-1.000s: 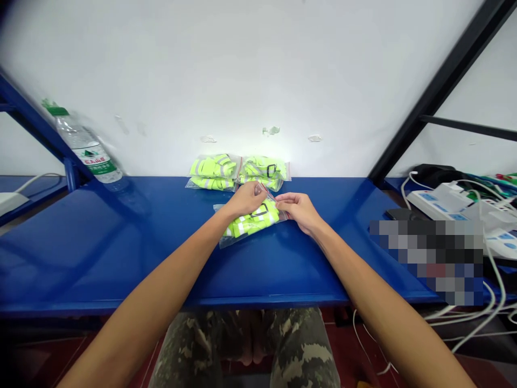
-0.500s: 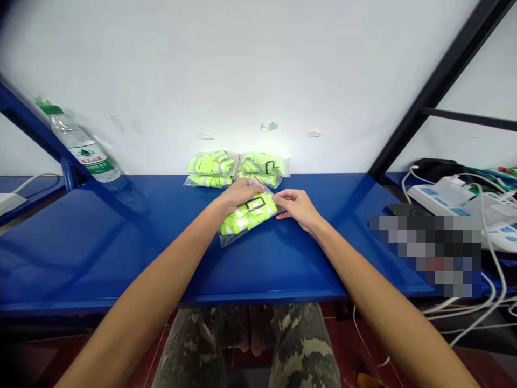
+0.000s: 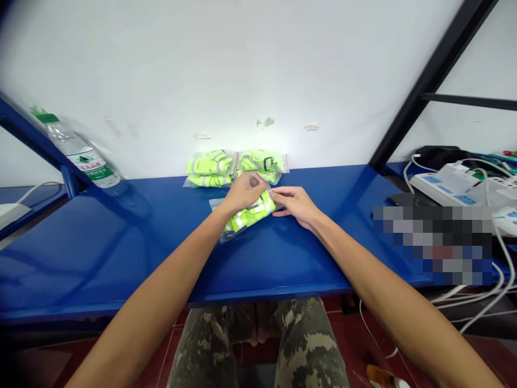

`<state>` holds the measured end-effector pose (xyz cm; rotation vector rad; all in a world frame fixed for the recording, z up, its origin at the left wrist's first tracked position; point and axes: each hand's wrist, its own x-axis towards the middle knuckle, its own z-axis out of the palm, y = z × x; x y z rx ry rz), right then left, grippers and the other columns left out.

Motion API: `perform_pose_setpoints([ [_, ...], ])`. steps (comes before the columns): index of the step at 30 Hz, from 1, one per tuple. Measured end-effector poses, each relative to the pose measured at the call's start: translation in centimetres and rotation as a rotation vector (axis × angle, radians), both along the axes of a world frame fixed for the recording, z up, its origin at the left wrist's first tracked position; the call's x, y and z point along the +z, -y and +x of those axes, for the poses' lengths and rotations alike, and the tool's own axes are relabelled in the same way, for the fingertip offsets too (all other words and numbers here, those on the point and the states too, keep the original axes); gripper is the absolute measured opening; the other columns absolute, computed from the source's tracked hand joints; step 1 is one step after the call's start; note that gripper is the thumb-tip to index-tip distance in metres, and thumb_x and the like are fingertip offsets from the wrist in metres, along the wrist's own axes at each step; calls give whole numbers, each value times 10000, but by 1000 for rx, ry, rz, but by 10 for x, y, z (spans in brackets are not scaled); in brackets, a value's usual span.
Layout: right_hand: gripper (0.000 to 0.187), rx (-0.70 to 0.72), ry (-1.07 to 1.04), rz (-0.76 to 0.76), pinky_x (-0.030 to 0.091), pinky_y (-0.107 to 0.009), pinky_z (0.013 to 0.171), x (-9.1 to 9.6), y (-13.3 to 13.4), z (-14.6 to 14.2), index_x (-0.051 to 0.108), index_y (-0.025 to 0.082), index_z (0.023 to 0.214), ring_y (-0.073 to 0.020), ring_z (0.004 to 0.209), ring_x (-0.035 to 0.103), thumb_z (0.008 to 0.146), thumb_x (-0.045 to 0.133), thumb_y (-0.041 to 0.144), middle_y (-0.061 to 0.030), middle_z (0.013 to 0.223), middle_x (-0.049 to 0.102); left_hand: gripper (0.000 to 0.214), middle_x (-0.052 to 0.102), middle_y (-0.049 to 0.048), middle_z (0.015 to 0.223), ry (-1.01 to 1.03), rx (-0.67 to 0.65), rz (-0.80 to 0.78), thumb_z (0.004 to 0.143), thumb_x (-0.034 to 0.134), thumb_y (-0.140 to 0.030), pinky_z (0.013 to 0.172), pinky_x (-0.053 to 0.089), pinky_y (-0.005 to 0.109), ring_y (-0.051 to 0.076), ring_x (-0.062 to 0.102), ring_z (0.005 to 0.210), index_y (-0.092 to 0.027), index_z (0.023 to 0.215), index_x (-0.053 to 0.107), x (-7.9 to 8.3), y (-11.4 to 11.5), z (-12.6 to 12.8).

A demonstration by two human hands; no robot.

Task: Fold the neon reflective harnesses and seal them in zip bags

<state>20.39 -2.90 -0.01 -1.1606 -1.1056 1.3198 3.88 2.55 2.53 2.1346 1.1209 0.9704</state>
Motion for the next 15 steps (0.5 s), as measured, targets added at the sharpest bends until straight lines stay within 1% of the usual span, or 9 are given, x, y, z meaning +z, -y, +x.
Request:
perform_pose_setpoints([
  [4,177,20,47,5,628,-292,610,3,1,-2,766,198,847,-194,845,680,724,792,324,-70,969,733,139,639,15,702,12,7,33,788,540,-258,640,404,269,151,571,679,-159,728,617,4,2,2],
  [6,171,45,52,9,627,-286,613,5,2,-3,764,196,843,-189,842,678,739,778,331,-69,973,732,149,661,24,735,35,4,32,781,548,-263,651,415,263,152,587,702,-149,763,641,9,4,1],
  [9,196,48,49,19,629,-301,611,5,3,-5,757,199,851,-187,825,676,751,770,366,-68,955,729,143,622,10,682,68,-5,15,768,541,-253,596,387,250,134,550,648,-145,735,629,16,7,-2],
  [12,243,-22,87,54,619,-301,577,2,1,-8,750,194,832,-178,754,671,741,778,418,-64,871,724,123,553,-13,612,96,10,26,749,534,-234,552,347,242,115,497,596,-152,670,581,20,9,-4],
  [15,287,-90,85,96,612,-297,595,-4,-2,-10,741,181,770,-174,735,668,680,822,441,-58,807,718,117,527,-21,600,106,22,29,735,534,-232,545,340,235,109,474,591,-152,664,579,19,9,-5],
])
